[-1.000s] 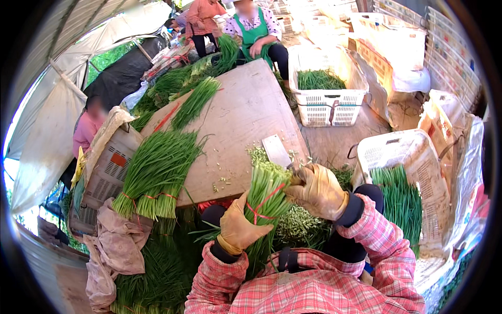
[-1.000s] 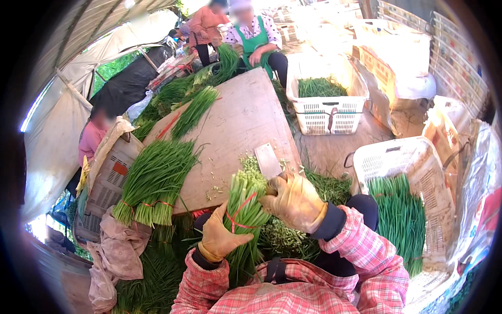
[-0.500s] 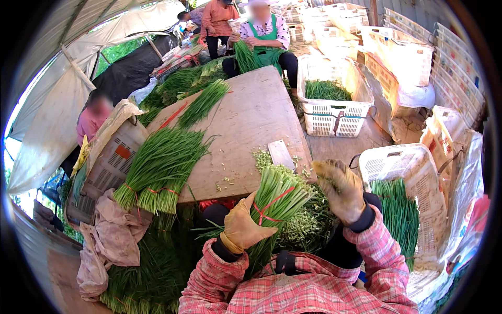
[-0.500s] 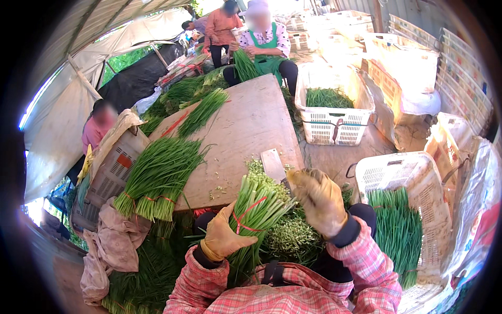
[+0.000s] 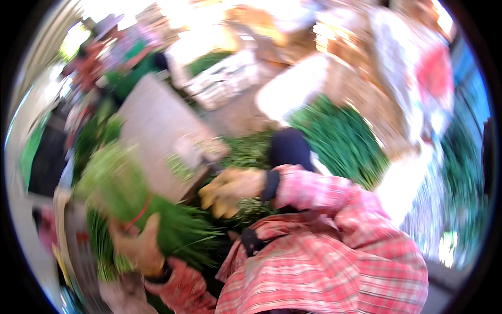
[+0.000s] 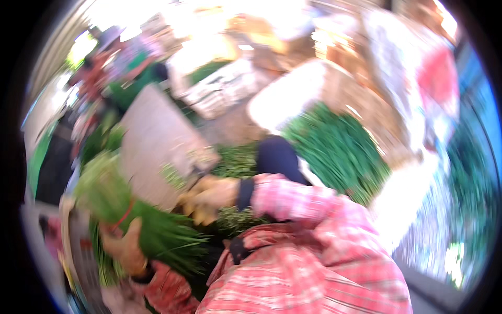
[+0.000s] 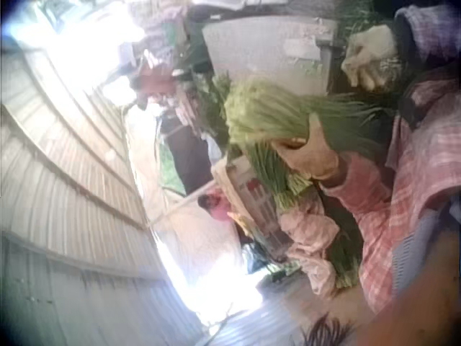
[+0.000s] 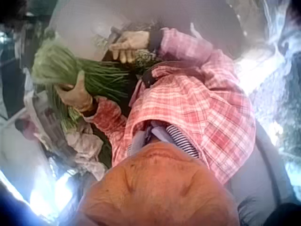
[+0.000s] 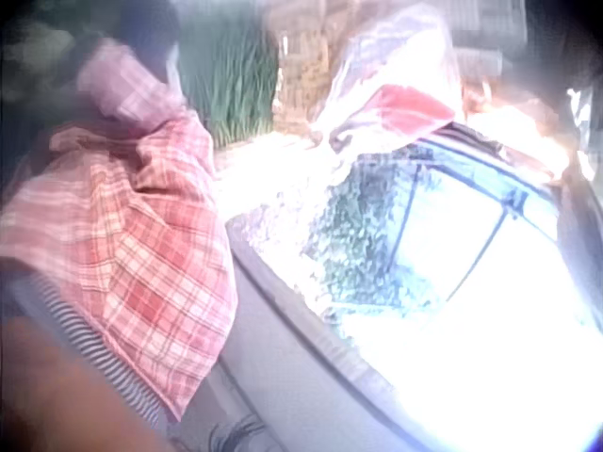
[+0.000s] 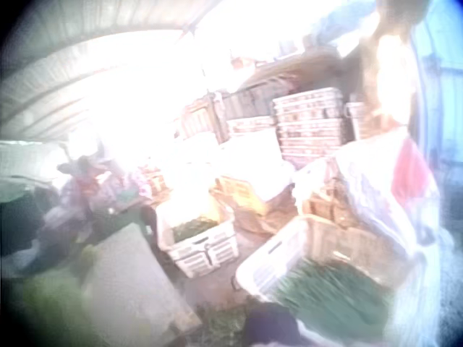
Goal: The person trims the root ends of chive bundles using a cleaver on a wooden board, then secures the bundles with rubber bands and places them into plastic crates.
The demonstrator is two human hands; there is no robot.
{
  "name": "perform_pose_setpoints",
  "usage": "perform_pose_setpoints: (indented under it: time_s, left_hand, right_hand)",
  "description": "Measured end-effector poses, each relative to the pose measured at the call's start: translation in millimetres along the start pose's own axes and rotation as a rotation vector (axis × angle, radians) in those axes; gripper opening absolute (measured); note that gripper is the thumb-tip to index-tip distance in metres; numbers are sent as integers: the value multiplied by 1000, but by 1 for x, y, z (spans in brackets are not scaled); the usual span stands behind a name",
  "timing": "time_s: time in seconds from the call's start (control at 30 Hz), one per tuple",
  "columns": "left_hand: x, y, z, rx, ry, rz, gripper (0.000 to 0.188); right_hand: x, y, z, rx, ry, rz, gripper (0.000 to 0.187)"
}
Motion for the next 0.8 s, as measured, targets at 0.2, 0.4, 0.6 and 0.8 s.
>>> perform_pose_setpoints:
  time_s: [0.2,0.4,0.6,0.8]
  left_hand:
    - [53,20,2,-96,334,-2,59]
    - [87,67,32,-473,349,-836,44]
    - [143,149,47,-463,786,-760,41]
    - [220,235,55,-856,776,-873,58]
  right_hand:
    - [-15,15,-26,482,-534,-515,53]
    - [-66,30,-60,496,-1027,-565,90]
    - [-103,1,-173,809,-681,-717,83]
    - [-100,-11,-351,1346,-212,-988,70]
Point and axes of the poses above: each hand's wrist, its own z-axis towards the middle knuckle, its own y-axis out of the palm, x = y × z, the point moved 4 cm from there along z, towards the middle knuckle, and after that the axes turned 15 degrees about -x, right-handed, at the moved point
